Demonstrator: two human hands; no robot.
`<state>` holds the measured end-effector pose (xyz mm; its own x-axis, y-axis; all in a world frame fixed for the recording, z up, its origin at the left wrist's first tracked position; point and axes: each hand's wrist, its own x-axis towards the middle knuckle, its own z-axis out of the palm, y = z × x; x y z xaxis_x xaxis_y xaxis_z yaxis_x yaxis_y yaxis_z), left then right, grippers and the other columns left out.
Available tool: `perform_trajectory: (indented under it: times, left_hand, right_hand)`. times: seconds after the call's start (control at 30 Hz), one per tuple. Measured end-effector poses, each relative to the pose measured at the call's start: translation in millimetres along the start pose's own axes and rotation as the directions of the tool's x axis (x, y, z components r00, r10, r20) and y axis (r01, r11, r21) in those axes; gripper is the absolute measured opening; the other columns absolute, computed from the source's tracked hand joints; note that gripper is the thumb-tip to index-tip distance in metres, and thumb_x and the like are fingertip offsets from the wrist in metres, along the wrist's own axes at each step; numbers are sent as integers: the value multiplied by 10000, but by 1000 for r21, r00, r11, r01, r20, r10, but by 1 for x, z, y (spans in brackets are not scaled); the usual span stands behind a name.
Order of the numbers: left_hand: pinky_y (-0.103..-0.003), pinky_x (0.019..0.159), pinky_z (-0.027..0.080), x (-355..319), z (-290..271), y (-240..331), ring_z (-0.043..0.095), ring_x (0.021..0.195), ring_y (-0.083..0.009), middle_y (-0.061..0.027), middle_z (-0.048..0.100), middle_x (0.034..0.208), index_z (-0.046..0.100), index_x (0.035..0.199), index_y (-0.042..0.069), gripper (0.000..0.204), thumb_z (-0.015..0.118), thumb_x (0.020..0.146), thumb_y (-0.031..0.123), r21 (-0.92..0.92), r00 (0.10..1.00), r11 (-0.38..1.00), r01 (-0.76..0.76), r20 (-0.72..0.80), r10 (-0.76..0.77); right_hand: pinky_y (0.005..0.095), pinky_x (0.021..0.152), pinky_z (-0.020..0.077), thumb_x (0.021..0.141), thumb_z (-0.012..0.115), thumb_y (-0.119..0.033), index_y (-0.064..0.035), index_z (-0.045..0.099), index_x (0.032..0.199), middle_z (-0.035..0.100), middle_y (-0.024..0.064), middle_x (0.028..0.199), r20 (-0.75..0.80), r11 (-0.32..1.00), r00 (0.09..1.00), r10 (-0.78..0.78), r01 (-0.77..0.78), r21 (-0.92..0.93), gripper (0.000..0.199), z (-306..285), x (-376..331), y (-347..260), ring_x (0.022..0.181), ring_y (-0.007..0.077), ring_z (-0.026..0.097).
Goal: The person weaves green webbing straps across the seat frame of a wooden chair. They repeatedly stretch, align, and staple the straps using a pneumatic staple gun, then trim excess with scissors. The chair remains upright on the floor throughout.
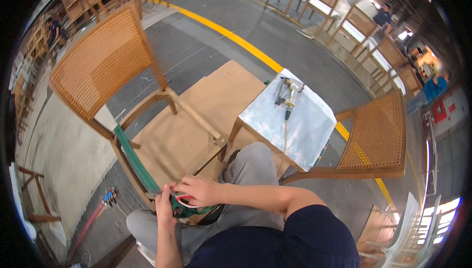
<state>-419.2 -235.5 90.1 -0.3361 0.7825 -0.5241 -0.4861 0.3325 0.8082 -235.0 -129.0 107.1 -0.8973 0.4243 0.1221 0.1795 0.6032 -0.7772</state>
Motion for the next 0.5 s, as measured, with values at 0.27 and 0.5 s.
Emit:
perform_trajectory:
  times: [0.27, 0.5]
  left_hand:
    - [-350, 704, 587, -19, -18, 8, 713, 820, -194, -104, 714, 977, 719, 1039, -11, 371, 604, 1081, 339, 116, 970, 976, 183, -182, -160]
    - [-338, 709, 593, -26, -33, -16, 716, 863, -207, -117, 719, 985, 694, 1097, -24, 360, 595, 1073, 321, 54, 953, 988, 147, -275, -127]
  right_hand:
    - [411, 903, 576, 938, 746, -275, -16, 697, 1299, 772, 181, 1076, -818, 520, 132, 560, -825, 223, 447, -254, -151, 199, 1001, 318, 746]
    - [487, 1001, 559, 902, 750, -403, 63, 686, 1241, 740, 285, 1196, -620, 56, -186, 762, -935, 350, 579, -312, -152, 302, 1186, 419, 701]
